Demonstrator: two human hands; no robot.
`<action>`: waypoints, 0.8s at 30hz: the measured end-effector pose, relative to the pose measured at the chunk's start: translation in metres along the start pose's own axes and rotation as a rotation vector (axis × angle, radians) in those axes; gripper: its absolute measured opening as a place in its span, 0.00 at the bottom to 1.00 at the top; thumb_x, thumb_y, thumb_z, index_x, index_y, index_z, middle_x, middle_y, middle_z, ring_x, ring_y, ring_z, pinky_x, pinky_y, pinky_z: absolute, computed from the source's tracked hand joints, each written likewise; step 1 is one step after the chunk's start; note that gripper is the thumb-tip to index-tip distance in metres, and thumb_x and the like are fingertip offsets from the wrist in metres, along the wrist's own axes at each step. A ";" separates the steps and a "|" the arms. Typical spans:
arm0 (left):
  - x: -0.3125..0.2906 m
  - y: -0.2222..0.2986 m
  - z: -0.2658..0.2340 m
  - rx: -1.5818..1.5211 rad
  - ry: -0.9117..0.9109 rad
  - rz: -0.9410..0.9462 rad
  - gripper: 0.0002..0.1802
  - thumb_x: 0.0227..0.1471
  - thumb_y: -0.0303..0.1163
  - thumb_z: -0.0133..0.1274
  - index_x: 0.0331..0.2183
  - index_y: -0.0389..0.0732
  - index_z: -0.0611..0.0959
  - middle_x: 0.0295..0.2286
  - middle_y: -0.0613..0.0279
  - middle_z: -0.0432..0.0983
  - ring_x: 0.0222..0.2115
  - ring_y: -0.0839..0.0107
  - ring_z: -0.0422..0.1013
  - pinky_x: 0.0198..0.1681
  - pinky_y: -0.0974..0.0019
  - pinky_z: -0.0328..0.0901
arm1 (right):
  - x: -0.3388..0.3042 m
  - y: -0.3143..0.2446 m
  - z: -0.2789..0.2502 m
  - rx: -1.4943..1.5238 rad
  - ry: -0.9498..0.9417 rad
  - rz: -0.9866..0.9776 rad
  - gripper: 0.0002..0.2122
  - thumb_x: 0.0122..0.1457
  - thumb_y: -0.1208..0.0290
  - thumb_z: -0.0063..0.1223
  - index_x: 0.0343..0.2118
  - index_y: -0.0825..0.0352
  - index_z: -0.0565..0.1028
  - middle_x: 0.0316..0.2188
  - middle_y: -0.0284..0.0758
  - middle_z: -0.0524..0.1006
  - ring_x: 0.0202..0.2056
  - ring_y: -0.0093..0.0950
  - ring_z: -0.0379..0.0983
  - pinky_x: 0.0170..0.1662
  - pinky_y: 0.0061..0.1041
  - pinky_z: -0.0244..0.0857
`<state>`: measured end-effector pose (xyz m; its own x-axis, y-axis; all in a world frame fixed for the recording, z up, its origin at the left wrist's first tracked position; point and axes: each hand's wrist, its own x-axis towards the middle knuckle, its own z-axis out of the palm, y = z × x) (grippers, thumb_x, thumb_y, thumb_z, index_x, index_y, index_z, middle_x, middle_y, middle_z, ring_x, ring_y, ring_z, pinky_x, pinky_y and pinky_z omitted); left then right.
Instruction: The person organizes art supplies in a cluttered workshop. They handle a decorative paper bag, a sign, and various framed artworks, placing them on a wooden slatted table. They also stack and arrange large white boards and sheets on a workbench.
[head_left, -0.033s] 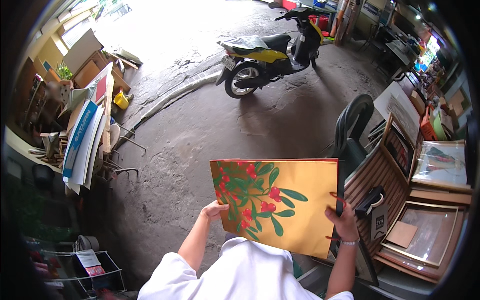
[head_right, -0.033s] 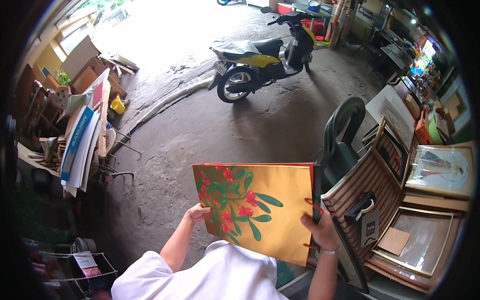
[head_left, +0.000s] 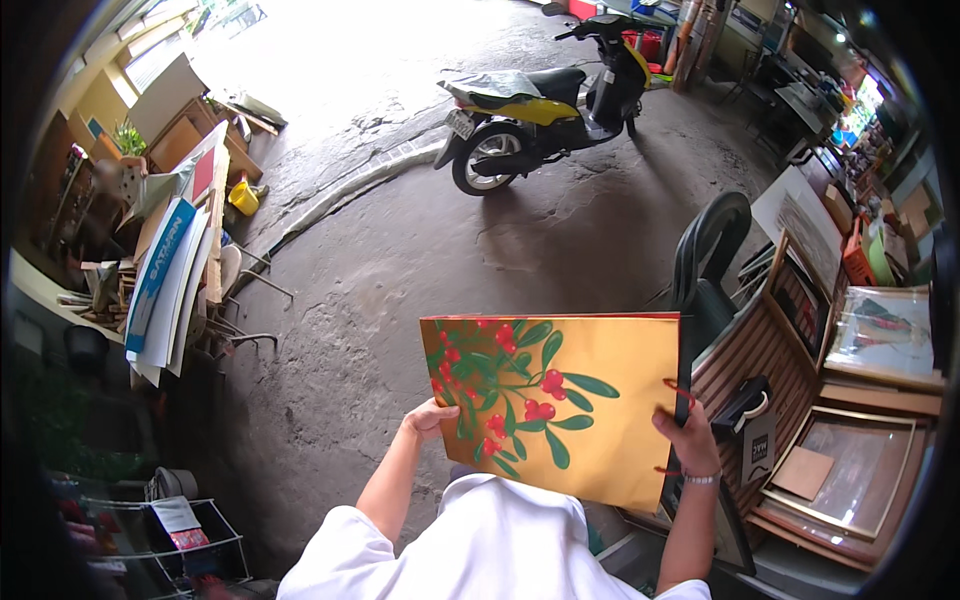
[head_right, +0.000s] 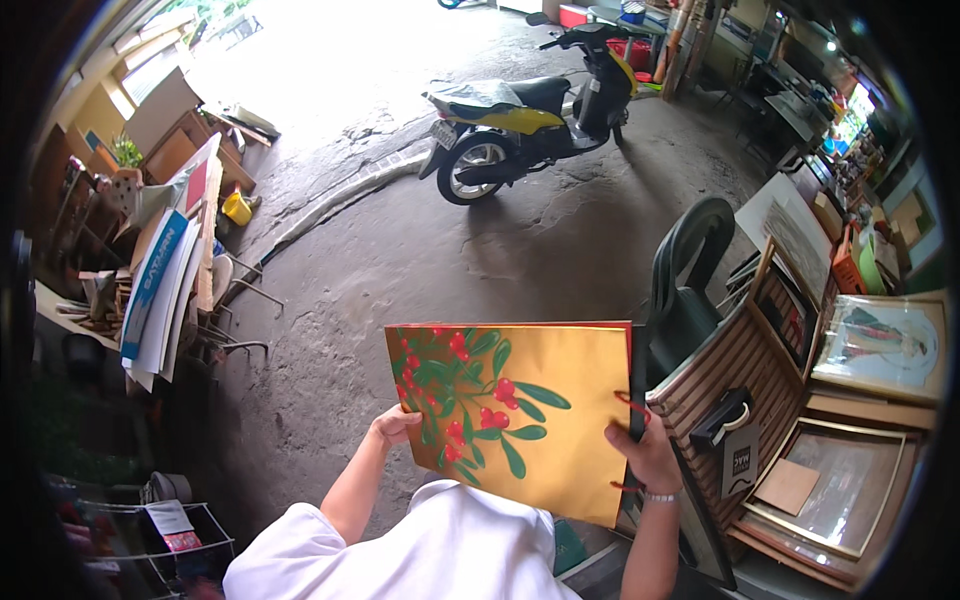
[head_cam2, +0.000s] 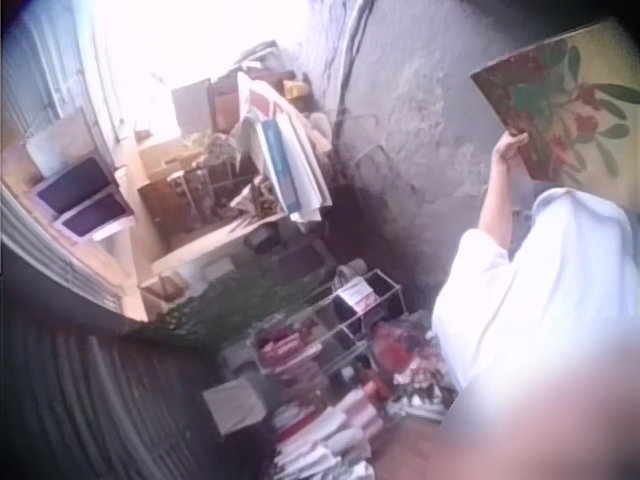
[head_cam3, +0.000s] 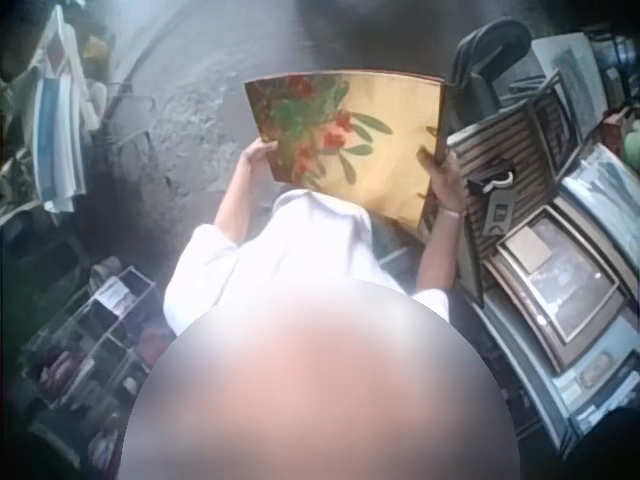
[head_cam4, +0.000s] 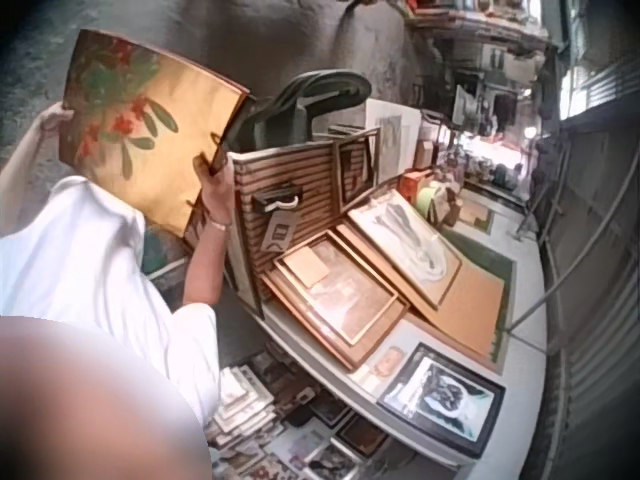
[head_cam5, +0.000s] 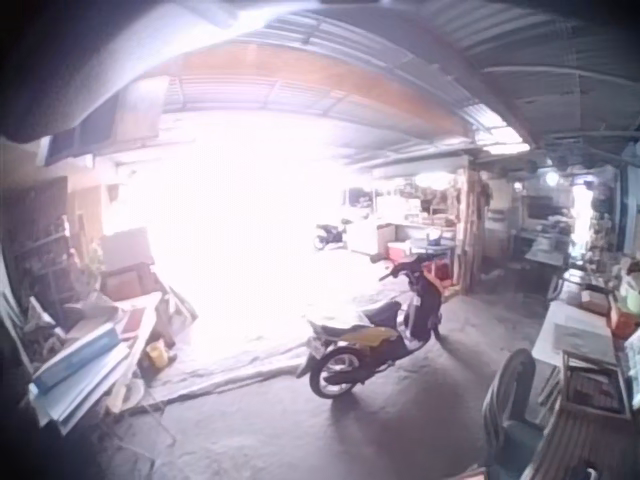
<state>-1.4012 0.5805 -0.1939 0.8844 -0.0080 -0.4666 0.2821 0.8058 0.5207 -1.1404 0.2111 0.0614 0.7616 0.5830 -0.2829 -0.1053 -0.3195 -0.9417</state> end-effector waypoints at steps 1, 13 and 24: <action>0.001 0.009 -0.002 -0.018 -0.019 0.015 0.36 0.46 0.33 0.68 0.55 0.39 0.73 0.51 0.58 0.74 0.51 0.59 0.71 0.57 0.49 0.65 | 0.019 -0.001 0.003 -0.053 0.043 0.073 0.27 0.55 0.69 0.65 0.57 0.68 0.68 0.38 0.26 0.77 0.39 0.17 0.72 0.44 0.20 0.67; 0.103 0.082 0.016 -0.014 0.043 0.022 0.35 0.45 0.26 0.67 0.55 0.40 0.72 0.53 0.56 0.72 0.51 0.59 0.71 0.55 0.49 0.67 | 0.169 -0.032 -0.019 -0.018 -0.023 0.067 0.23 0.54 0.68 0.68 0.48 0.72 0.69 0.40 0.32 0.77 0.41 0.18 0.72 0.46 0.23 0.67; 0.247 0.170 0.054 0.172 0.066 -0.182 0.34 0.45 0.30 0.67 0.54 0.36 0.74 0.49 0.55 0.75 0.49 0.59 0.72 0.55 0.52 0.66 | 0.236 -0.064 -0.100 0.184 0.075 0.171 0.29 0.52 0.73 0.67 0.56 0.71 0.67 0.45 0.35 0.78 0.45 0.23 0.74 0.50 0.26 0.67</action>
<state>-1.1143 0.6830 -0.1819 0.7889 -0.1008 -0.6062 0.4985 0.6818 0.5353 -0.8903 0.2942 0.0732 0.7670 0.4734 -0.4331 -0.3459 -0.2633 -0.9006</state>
